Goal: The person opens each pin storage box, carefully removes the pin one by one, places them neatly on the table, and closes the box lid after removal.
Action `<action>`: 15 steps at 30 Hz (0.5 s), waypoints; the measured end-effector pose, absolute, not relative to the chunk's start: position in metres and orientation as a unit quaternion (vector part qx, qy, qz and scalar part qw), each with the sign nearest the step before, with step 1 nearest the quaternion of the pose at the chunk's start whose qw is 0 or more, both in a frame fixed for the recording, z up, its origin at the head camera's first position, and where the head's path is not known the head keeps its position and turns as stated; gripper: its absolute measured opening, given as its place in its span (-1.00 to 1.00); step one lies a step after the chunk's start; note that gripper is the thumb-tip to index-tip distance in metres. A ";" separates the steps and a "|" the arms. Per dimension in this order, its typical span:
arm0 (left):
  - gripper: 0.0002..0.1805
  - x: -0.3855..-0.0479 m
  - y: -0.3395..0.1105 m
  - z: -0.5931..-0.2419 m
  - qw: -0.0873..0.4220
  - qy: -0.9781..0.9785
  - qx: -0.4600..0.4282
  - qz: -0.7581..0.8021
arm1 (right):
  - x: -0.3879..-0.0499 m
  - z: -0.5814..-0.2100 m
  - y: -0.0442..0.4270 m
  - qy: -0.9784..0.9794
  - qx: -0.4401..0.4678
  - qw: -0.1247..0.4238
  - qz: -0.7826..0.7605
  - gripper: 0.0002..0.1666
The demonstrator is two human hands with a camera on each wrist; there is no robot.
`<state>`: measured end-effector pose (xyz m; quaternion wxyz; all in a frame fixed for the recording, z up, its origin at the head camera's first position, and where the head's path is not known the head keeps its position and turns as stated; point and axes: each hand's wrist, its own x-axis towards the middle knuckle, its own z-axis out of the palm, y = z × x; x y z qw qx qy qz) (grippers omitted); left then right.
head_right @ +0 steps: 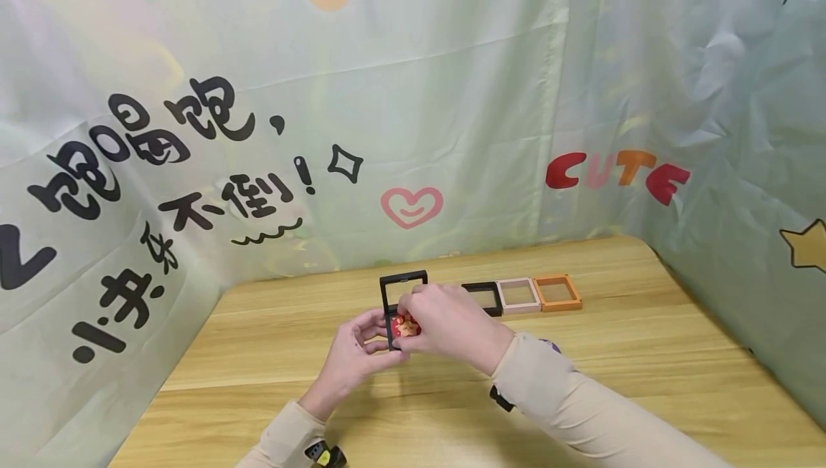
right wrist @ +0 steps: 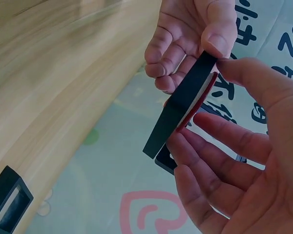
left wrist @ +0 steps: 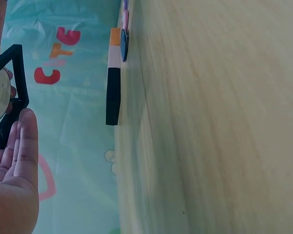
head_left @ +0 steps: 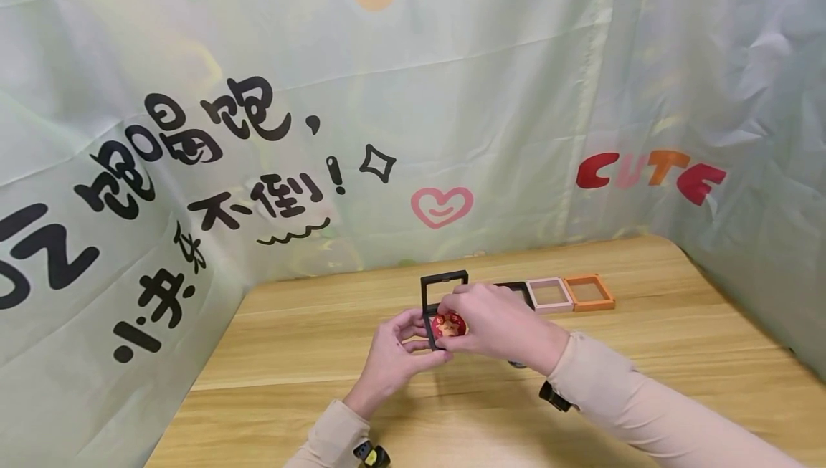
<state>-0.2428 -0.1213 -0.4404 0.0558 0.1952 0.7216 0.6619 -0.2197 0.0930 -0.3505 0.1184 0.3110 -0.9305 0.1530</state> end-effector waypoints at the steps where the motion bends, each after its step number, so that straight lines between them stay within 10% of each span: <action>1: -0.33 -0.243 -0.122 -0.440 0.056 0.722 0.195 0.662 | -0.220 -0.350 0.093 -0.930 0.311 0.118 0.154 -0.66; 15: -0.32 -0.243 -0.124 -0.442 0.059 0.720 0.199 0.662 | -0.221 -0.351 0.090 -0.929 0.316 0.104 0.160 -0.67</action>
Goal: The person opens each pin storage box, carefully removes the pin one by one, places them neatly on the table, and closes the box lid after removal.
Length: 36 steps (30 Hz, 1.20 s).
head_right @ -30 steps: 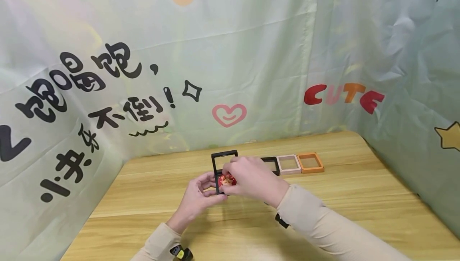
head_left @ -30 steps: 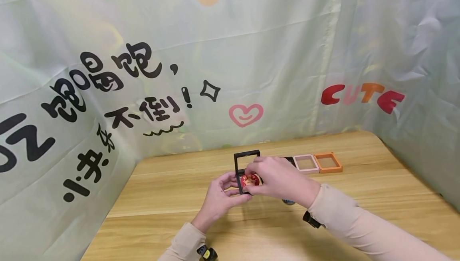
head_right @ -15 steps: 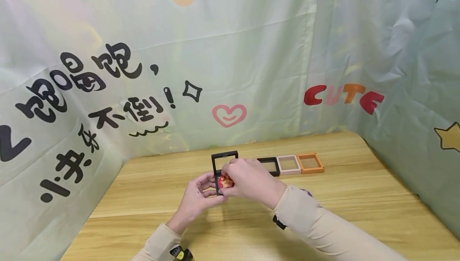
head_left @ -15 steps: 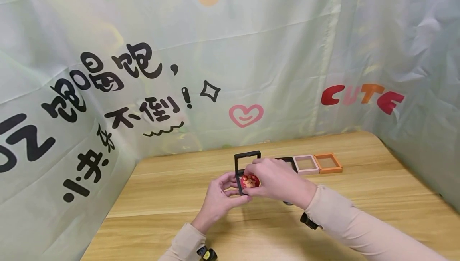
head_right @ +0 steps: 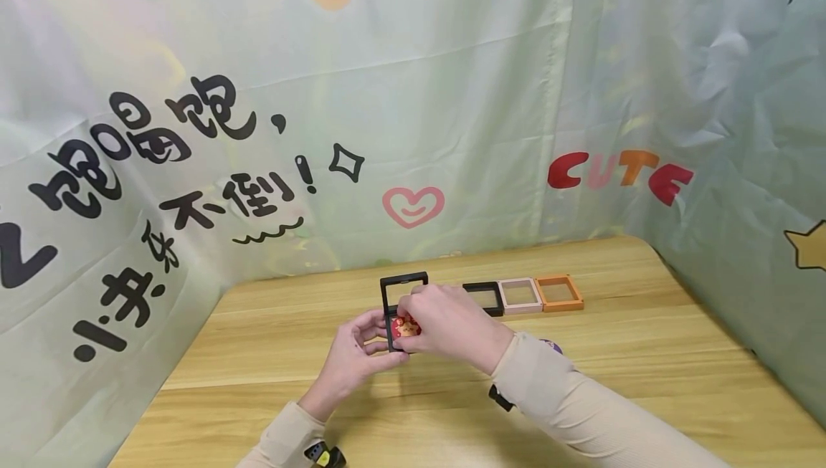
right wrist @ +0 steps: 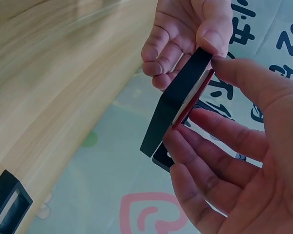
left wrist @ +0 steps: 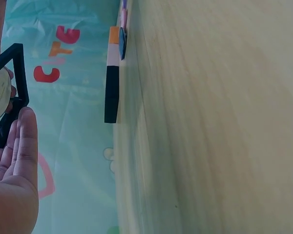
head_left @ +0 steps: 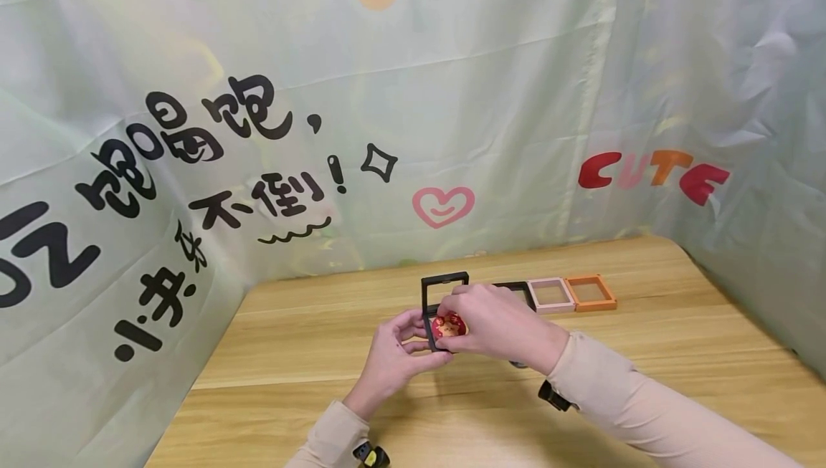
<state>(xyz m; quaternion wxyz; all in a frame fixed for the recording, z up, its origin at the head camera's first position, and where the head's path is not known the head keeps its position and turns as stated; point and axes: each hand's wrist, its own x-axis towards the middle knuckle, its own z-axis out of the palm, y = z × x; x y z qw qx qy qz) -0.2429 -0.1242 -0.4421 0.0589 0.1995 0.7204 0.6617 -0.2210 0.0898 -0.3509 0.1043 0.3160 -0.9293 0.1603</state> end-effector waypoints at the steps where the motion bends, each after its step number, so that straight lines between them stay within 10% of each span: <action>1: -0.32 -0.243 -0.124 -0.442 0.059 0.720 0.200 0.662 | -0.221 -0.351 0.090 -0.929 0.316 0.104 0.159 -0.67; 36: -0.34 -0.247 -0.131 -0.439 0.048 0.726 0.176 0.664 | -0.226 -0.352 0.115 -0.930 0.300 0.124 0.170 -0.70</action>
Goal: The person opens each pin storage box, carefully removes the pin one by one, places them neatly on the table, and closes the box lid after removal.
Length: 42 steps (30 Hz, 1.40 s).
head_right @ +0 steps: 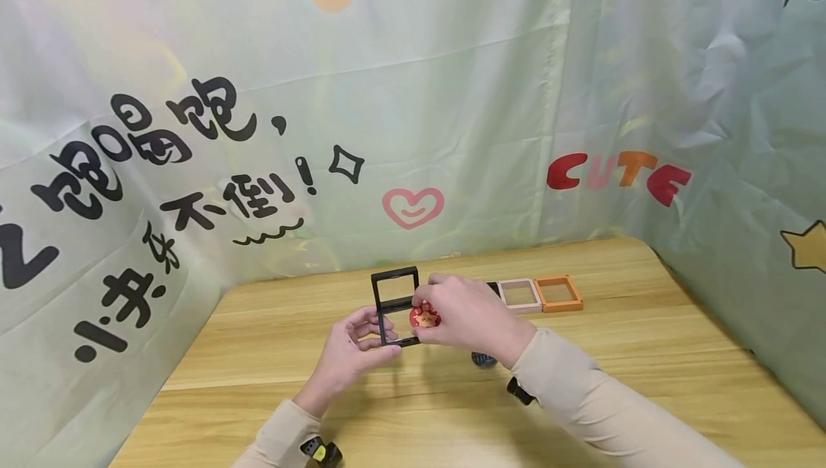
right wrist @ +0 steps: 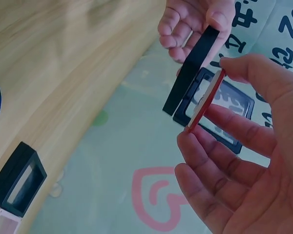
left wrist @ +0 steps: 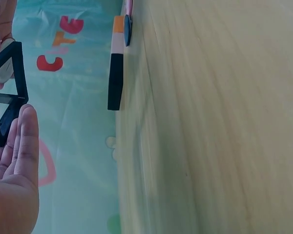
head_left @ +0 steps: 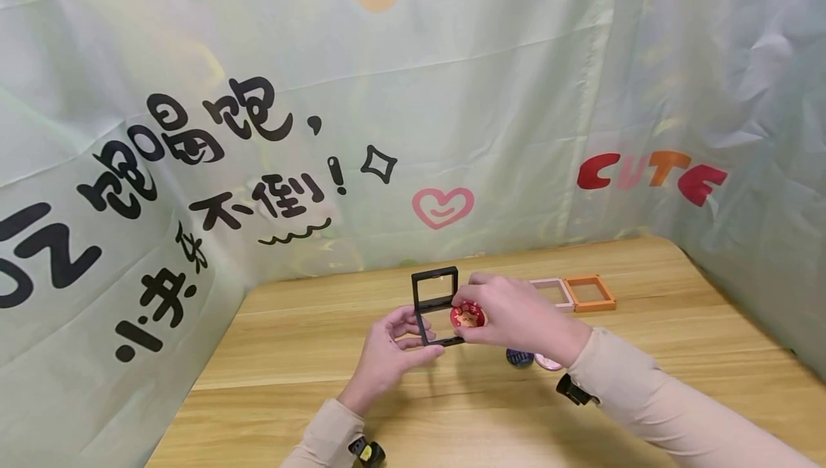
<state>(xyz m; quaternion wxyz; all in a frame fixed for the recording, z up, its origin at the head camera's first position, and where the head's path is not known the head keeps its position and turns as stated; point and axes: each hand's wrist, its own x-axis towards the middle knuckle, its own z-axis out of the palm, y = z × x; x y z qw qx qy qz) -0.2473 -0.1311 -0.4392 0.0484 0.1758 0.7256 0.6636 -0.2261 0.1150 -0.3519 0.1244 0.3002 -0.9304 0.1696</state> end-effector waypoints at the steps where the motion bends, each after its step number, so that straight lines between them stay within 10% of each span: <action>1: -0.35 -0.248 -0.132 -0.439 0.046 0.727 0.173 0.663 | -0.227 -0.352 0.116 -0.931 0.299 0.125 0.169 -0.70; 42: -0.35 -0.251 -0.139 -0.442 0.038 0.722 0.168 0.670 | -0.241 -0.435 0.131 -0.957 0.243 0.028 0.157 -0.64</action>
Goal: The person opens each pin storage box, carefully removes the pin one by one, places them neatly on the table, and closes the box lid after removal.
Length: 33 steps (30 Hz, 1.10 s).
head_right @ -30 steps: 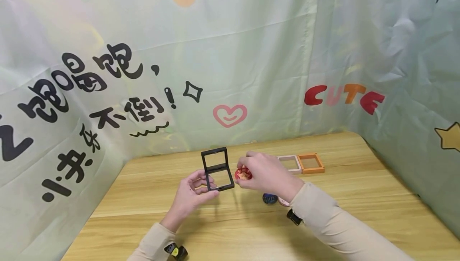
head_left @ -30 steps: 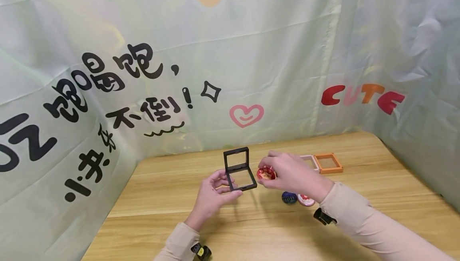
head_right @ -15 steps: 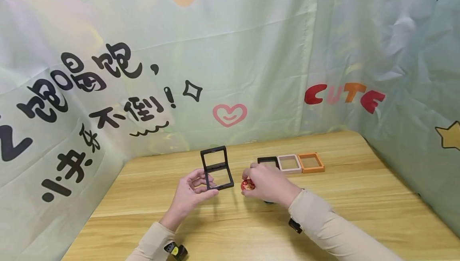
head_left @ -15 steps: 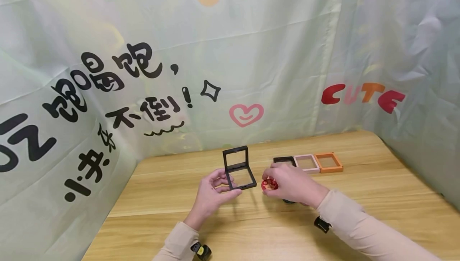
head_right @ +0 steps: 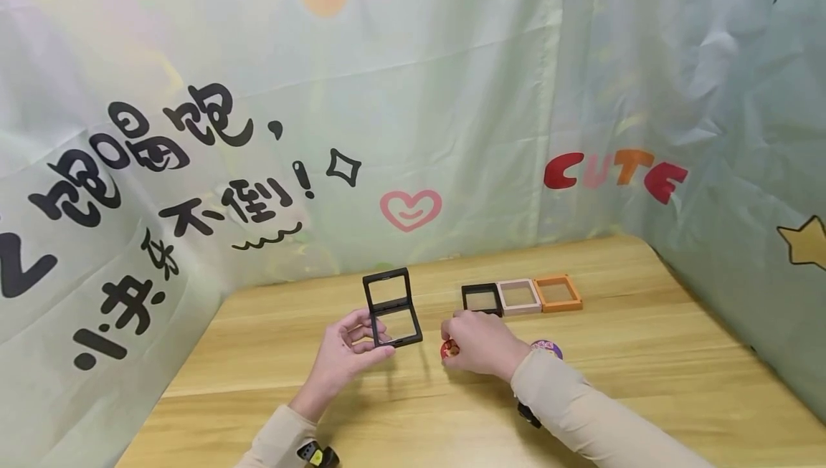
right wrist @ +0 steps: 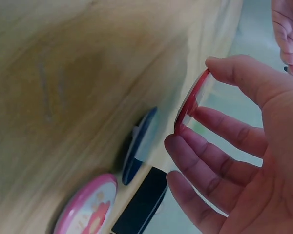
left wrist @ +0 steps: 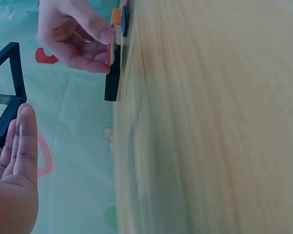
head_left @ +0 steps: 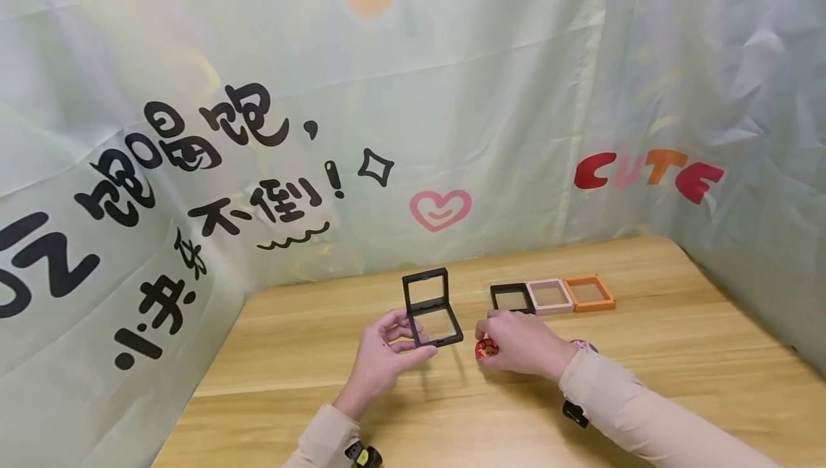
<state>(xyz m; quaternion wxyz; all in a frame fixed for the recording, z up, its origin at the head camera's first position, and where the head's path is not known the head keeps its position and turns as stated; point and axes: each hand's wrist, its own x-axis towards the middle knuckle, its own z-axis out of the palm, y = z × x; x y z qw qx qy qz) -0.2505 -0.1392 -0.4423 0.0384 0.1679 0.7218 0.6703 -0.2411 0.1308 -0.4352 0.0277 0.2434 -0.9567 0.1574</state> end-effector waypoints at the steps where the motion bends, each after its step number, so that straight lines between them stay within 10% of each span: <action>1: -0.34 -0.250 -0.139 -0.443 0.039 0.722 0.169 0.669 | -0.241 -0.436 0.130 -0.957 0.242 0.028 0.156 -0.64; 33: -0.34 -0.247 -0.134 -0.441 0.046 0.728 0.183 0.659 | -0.249 -0.403 0.146 -0.953 0.225 0.062 0.192 -0.66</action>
